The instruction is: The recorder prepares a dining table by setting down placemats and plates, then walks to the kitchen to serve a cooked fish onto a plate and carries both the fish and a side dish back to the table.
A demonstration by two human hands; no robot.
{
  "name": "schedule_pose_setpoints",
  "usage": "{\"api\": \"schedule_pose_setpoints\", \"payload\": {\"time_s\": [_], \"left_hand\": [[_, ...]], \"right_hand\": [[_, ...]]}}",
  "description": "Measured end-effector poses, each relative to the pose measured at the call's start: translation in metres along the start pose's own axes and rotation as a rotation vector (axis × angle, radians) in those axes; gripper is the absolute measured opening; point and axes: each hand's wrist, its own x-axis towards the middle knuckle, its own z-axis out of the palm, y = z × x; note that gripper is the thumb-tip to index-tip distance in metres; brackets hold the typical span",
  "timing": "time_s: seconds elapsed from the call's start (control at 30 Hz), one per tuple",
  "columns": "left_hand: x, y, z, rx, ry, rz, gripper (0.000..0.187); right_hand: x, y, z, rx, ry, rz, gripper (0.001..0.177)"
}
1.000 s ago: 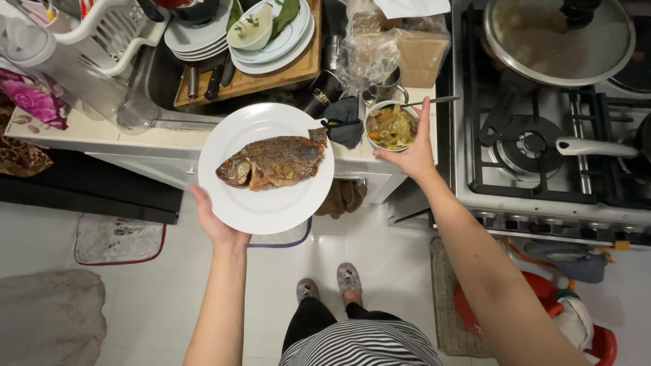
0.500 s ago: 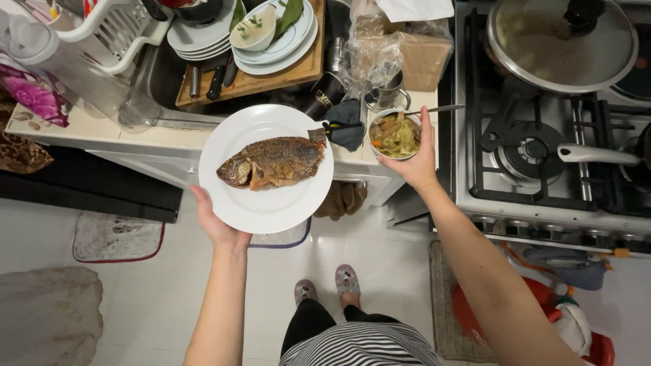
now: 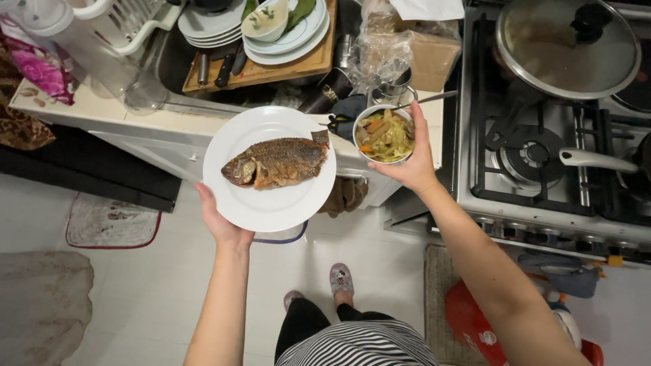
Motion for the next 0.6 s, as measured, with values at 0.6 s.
{"api": "schedule_pose_setpoints", "payload": {"time_s": [0.6], "left_hand": [[-0.032,0.067,-0.073,-0.035,0.018,-0.076,0.075]], "right_hand": [[0.025,-0.100,0.117,0.320,-0.195,-0.158,0.137]]}}
